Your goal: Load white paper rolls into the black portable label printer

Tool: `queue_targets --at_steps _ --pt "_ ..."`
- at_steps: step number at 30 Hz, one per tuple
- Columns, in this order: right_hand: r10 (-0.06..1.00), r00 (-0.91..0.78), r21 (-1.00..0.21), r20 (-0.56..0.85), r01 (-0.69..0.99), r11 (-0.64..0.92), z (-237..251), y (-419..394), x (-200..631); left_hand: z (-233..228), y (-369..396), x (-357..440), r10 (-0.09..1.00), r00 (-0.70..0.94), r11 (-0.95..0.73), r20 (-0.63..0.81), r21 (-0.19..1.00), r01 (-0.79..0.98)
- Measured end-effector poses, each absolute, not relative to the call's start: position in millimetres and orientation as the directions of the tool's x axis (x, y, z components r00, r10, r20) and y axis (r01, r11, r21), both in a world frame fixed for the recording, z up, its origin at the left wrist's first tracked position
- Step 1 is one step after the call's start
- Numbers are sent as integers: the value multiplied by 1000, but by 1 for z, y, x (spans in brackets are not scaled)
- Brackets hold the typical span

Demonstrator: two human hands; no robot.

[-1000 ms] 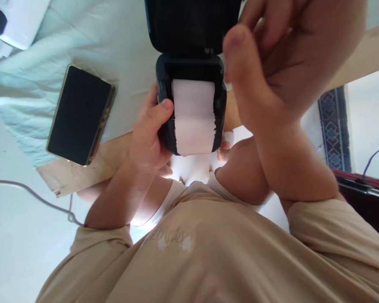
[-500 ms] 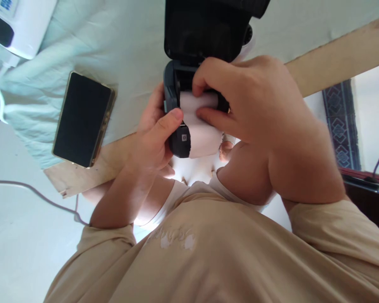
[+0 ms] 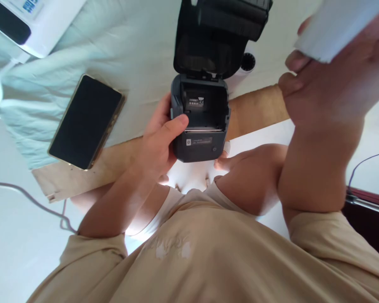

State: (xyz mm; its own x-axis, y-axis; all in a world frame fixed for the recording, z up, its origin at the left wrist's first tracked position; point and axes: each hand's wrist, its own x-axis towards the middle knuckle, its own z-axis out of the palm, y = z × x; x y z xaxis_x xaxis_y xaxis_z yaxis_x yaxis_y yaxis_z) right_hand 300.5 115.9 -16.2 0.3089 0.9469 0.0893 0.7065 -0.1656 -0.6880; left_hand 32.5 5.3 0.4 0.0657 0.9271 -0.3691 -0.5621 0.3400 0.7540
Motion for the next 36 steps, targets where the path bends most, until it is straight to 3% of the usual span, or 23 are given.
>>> queue_targets --at_steps 2,4,6,9,12,17,21,23,25,27,30,33,36 --pt "915 405 -792 7 561 -242 -34 131 304 0 4 32 927 73 344 -367 758 -555" --pt "869 467 -923 162 383 -34 -52 136 304 1 2 32 928 66 342 -366 769 -540" --pt "864 406 -930 299 326 169 -63 133 304 2 2 32 925 56 350 -377 783 -514" --pt "867 153 -815 474 449 367 -59 122 304 4 2 31 911 72 387 -405 785 -485" --pt "845 -47 -656 532 608 447 -40 113 302 5 2 31 908 91 397 -410 769 -501" --pt "836 -11 -616 548 672 412 -29 113 295 2 3 30 917 105 379 -385 757 -532" --pt "935 22 -584 353 786 202 -38 119 299 -1 2 29 924 100 365 -369 771 -521" --pt "902 -25 -526 431 806 273 -38 118 298 -1 2 29 923 110 371 -369 773 -514" --pt "779 -60 -471 624 767 436 -31 111 292 -1 2 28 923 108 371 -370 775 -512" --pt "710 -57 -493 702 680 542 -22 99 280 0 2 29 919 96 374 -382 774 -511" --pt "839 -173 -636 515 579 510 -13 83 260 3 2 31 912 95 389 -399 766 -512" --pt "862 -348 -600 370 619 507 -16 80 247 7 3 32 917 79 370 -392 757 -538" --pt "895 -342 -563 288 695 447 -21 83 244 10 4 33 901 91 405 -424 747 -527"
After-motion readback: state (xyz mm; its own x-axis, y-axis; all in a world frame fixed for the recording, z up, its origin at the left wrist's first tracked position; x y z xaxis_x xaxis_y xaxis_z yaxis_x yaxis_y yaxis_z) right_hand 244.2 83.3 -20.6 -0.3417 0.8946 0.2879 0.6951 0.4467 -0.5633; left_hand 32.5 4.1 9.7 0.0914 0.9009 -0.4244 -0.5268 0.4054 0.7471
